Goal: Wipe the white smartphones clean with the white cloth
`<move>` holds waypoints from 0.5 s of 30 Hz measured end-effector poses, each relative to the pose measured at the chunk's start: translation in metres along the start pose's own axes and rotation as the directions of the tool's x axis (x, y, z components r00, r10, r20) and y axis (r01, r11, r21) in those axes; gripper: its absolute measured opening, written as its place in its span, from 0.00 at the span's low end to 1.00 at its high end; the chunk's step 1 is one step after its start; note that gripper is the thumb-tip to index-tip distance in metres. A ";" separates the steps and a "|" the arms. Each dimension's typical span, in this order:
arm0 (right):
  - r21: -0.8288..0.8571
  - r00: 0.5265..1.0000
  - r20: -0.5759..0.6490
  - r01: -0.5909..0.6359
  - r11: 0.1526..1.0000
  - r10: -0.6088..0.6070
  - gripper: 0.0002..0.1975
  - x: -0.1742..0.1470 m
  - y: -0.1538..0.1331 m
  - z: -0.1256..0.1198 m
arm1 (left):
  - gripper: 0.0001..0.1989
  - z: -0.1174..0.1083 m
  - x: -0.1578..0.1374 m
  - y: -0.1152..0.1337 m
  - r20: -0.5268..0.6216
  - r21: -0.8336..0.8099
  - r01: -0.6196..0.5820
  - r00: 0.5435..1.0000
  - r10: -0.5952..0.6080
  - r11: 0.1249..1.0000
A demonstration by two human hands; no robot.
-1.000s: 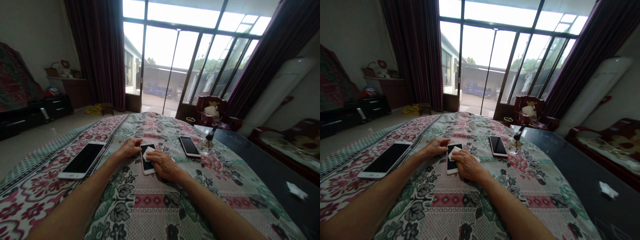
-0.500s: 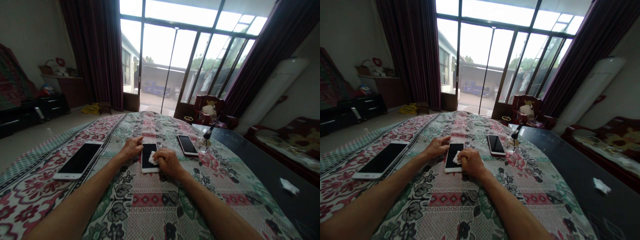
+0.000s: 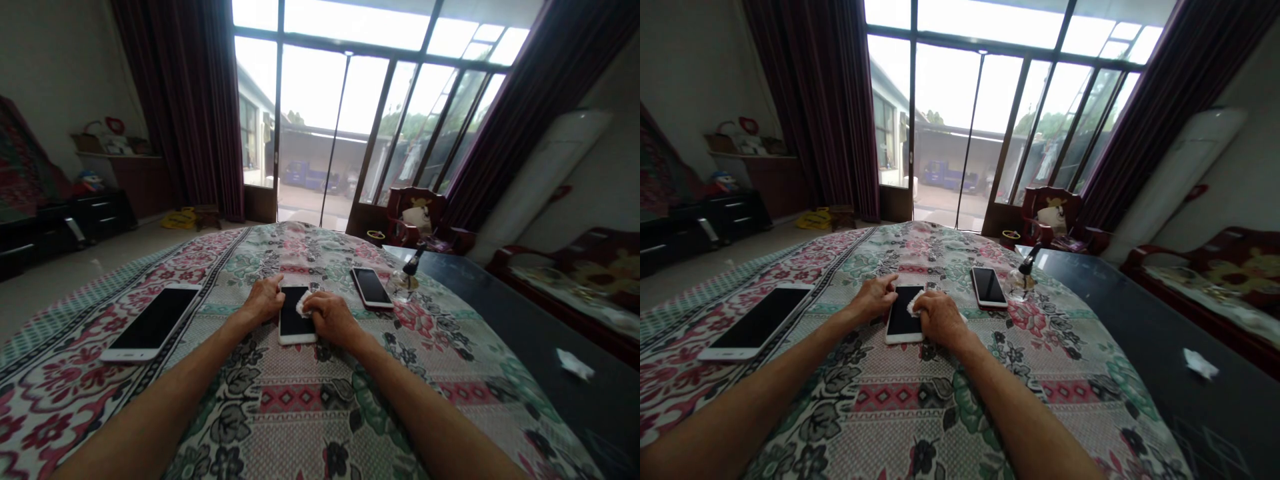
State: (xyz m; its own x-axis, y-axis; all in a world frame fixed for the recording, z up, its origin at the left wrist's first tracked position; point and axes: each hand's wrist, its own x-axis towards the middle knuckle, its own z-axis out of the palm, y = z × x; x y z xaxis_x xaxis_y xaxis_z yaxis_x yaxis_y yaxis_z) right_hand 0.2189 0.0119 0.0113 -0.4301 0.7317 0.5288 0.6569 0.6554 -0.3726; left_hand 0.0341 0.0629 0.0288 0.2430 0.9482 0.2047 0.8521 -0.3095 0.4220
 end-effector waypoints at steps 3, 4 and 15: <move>0.028 0.998 0.061 -0.035 0.999 0.033 0.15 0.001 -0.006 -0.005 | 0.25 -0.001 -0.001 0.001 -0.010 -0.028 0.015 1.000 -0.015 1.000; 0.056 0.993 0.110 -0.055 0.997 0.048 0.15 0.001 -0.008 -0.008 | 0.25 -0.001 -0.001 0.001 -0.012 -0.048 0.026 1.000 -0.027 0.999; 0.378 0.691 0.723 -0.357 0.854 -0.031 0.16 0.007 -0.050 -0.062 | 0.26 -0.007 -0.001 -0.005 0.017 -0.131 0.034 0.999 -0.032 0.991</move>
State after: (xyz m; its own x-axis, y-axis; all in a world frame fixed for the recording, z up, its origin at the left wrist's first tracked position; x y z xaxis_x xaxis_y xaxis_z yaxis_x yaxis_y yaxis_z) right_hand 0.2215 -0.0277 0.0806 -0.7651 0.6200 -0.1742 0.4802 0.3691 -0.7957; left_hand 0.0264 0.0632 0.0331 0.2235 0.9586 0.1763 0.7916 -0.2841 0.5409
